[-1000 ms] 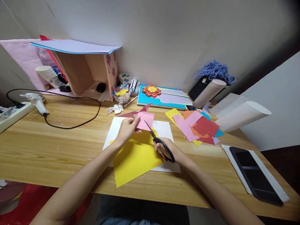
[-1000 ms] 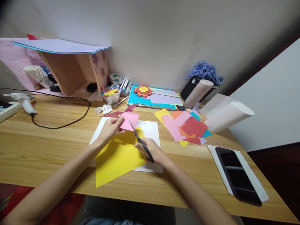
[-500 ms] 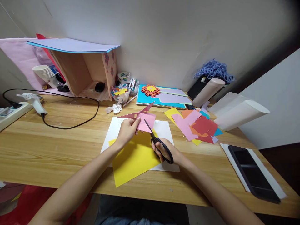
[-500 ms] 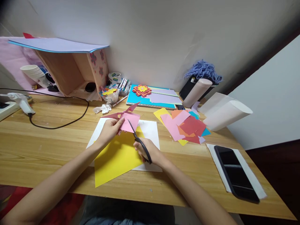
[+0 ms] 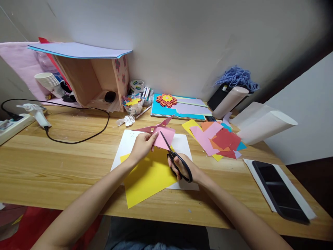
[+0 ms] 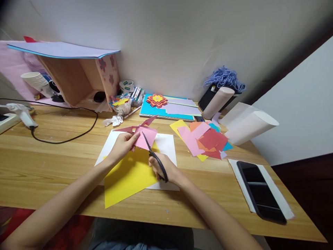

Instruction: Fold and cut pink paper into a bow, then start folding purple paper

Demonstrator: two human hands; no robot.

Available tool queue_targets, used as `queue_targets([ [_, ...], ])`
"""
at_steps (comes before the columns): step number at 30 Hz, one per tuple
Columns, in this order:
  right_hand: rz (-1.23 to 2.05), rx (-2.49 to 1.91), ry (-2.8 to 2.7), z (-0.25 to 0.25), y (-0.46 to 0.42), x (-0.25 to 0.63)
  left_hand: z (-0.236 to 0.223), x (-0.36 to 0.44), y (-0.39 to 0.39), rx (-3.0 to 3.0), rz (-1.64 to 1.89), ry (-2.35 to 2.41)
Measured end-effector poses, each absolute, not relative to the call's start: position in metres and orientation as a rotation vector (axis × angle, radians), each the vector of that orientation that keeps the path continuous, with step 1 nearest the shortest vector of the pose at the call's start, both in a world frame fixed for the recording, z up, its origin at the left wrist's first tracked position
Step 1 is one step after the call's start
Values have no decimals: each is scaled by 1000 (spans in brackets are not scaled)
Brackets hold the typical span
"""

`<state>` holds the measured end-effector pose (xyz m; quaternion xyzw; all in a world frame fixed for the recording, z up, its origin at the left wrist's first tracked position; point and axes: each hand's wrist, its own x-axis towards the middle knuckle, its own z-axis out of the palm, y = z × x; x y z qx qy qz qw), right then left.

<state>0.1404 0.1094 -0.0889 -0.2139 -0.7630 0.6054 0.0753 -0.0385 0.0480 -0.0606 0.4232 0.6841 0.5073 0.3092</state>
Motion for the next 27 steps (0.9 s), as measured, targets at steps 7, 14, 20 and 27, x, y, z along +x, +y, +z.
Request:
queue_targets([
  [7, 1827, -728, -2230, -94, 109, 138, -59, -39, 48, 1115, 1316, 1808],
  [14, 1819, -639, -2261, -90, 109, 141, -59, -40, 48, 1133, 1290, 1771],
  [20, 1818, -663, -2224, -88, 105, 138, -57, -38, 46, 1165, 1261, 1733],
  [27, 1779, -735, -2201, -90, 104, 137, -62, -37, 48, 1074, 1328, 1684],
])
